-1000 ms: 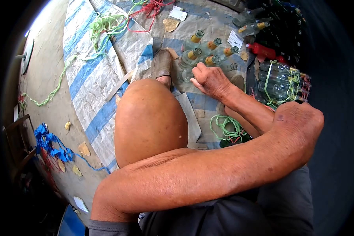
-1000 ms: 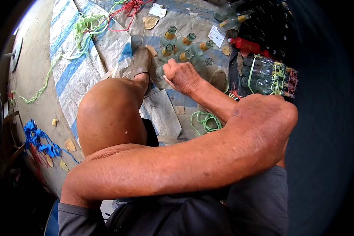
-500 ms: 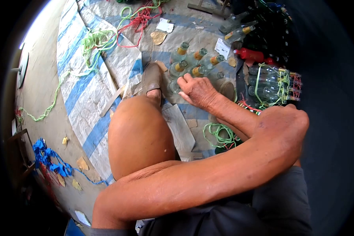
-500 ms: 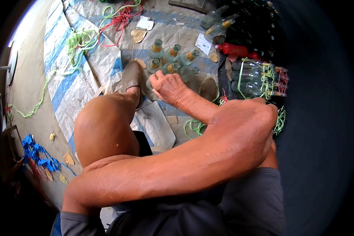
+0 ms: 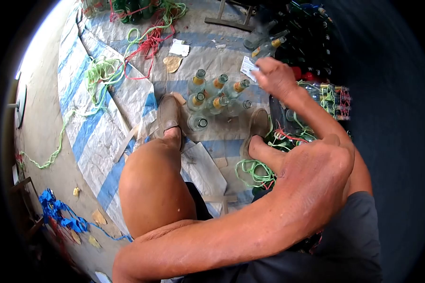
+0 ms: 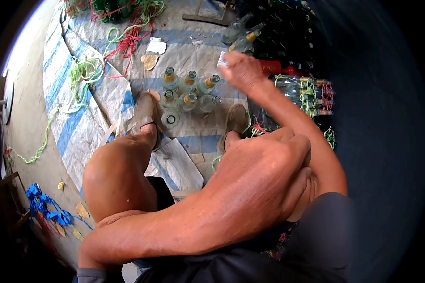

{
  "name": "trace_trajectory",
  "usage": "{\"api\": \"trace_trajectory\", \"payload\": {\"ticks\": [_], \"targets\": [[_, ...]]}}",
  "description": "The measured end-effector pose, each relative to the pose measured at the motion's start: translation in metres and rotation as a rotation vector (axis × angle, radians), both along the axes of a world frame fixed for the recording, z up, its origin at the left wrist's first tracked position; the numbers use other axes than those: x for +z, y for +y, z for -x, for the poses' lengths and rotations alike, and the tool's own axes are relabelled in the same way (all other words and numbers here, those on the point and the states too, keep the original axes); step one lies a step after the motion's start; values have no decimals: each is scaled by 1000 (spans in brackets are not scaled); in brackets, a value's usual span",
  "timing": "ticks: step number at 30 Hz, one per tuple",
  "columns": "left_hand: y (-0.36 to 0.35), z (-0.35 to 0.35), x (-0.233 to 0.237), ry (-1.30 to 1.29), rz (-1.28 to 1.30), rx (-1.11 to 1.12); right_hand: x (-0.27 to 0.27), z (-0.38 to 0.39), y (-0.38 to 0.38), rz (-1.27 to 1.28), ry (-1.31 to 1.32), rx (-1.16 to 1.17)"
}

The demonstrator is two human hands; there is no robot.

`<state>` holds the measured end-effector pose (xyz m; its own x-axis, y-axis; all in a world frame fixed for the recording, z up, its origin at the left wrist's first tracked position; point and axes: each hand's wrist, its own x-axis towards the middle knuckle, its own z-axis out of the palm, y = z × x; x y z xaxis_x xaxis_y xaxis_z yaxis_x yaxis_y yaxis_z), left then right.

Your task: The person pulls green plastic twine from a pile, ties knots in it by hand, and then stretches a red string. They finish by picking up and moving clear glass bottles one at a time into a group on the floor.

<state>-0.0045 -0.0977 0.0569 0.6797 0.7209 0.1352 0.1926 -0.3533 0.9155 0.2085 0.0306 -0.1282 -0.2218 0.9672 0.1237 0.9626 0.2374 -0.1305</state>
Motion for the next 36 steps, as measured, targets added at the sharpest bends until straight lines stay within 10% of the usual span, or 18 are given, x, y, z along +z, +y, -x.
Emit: {"api": "trace_trajectory", "payload": {"ticks": [10, 15, 20, 24, 29, 32, 36], "targets": [[-2, -3, 8, 44, -218, -27, -26, -128, 95, 153, -232, -530], [-6, -36, -1, 673, -760, 109, -61, -149, 122, 197, -241, -543], [16, 7, -9, -445, 155, 34, -78, -147, 114, 36, -229, -486], [20, 10, -5, -343, 110, -20, -81, -143, 94, -40, -182, -417], [20, 18, 41, 628, -529, 17, -89, -135, 59, 40, -188, -386], [20, 22, 22, 138, -232, -30, -95, -141, 47, -26, -195, -391], [-4, -3, 1, 134, -221, -6, -77, -140, 28, 19, -175, -319]]}}
